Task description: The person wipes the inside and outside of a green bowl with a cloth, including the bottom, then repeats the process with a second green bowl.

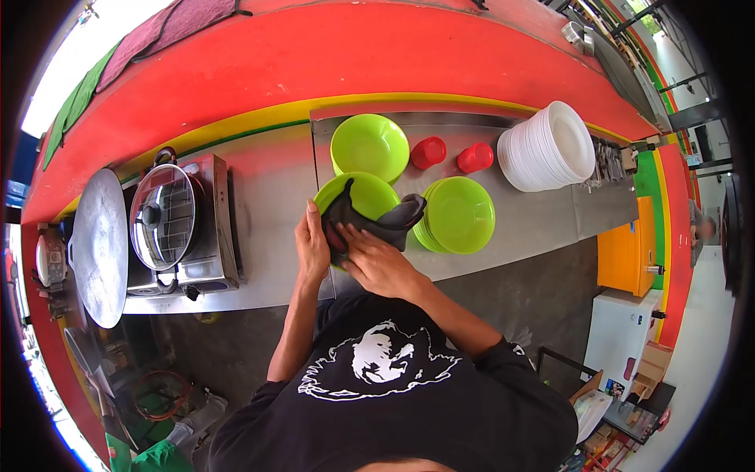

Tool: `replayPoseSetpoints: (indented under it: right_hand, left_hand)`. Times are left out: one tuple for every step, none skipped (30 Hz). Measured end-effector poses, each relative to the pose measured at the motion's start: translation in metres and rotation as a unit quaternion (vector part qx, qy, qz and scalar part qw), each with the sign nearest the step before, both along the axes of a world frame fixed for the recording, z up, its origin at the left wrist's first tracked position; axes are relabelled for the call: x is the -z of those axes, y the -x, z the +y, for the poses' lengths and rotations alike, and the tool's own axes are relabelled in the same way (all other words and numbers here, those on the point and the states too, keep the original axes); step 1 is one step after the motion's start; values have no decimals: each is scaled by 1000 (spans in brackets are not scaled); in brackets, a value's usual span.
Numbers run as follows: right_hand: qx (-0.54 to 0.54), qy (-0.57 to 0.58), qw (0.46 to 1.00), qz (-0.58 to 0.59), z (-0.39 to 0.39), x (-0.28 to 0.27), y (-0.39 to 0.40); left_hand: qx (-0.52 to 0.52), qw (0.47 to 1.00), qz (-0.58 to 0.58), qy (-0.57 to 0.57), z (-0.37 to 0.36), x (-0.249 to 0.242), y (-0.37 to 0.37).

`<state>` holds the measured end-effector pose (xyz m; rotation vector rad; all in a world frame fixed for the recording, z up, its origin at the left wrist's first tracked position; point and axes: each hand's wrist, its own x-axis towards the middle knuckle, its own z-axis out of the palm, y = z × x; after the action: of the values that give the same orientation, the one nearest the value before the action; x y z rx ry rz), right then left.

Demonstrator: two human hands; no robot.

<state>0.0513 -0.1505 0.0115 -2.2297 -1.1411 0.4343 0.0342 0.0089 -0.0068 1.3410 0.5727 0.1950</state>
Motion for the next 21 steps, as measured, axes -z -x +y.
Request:
replayPoseSetpoints:
  right_hand:
    - [-15, 17, 998, 51, -3, -10, 2]
    - [-29, 33, 994, 103, -5, -15, 4]
    - [-27, 14, 992, 119, -4, -12, 2]
    - [-25, -5, 990, 136, -4, -6, -1]
    - [-22, -24, 988, 152, -3, 0, -3]
    - [-12, -30, 994, 103, 1, 3, -7]
    - [-2, -36, 998, 52, 7, 7, -11]
    - [8, -42, 999, 2, 10, 9, -13]
    - [34, -24, 999, -35, 11, 11, -14]
    - [59, -7, 996, -72, 13, 12, -15]
    - [84, 10, 991, -108, 14, 14, -14]
    - [94, 22, 986, -135, 15, 16, -13]
    - [103, 40, 985, -132, 15, 17, -10]
    - [110, 59, 984, -129, 13, 17, -5]
    - [117, 79, 982, -125, 12, 15, -1]
    - [94, 81, 986, -113, 8, 14, 3]
    - [70, 82, 989, -102, 4, 13, 6]
    - [46, 84, 991, -90, 2, 12, 10]
    - [31, 64, 994, -80, 1, 10, 14]
    - [16, 44, 997, -69, 1, 6, 17]
    - [2, 23, 998, -58, 2, 2, 19]
  left_hand:
    - [1, 1000, -5, -7, -1, -2, -1]
    - [2, 1000, -8, -15, -2, -2, -1]
    - [10, 1000, -8, -23, -2, 2, -2]
    - [17, 999, -7, -30, -2, 10, -1]
    - [26, 999, -6, -37, -3, 14, 0]
    - [24, 999, -17, -33, -4, 11, -2]
    - [24, 999, -29, -29, -7, 6, -5]
    - [22, 999, -41, -25, -8, 1, -6]
    - [24, 998, -34, -49, -8, -3, -5]
    - [26, 997, -26, -73, -8, -7, -4]
    - [28, 995, -18, -99, -7, -10, -2]
    - [31, 993, -4, -115, -3, -10, -2]
    - [34, 991, 11, -130, 1, -10, 0]
    - [39, 988, 27, -145, 3, -9, 2]
    - [25, 987, 7, -157, 2, -9, 2]
    - [12, 985, -14, -170, 2, -10, 0]
    - [-1, 983, -35, -183, 2, -12, -2]
    - [-2, 981, -36, -190, 3, -15, -3]
    - [-2, 980, -36, -198, 4, -20, -4]
    - [-2, 978, -36, -205, 5, -23, -4]
    - [14, 981, -35, -191, 5, -23, -4]
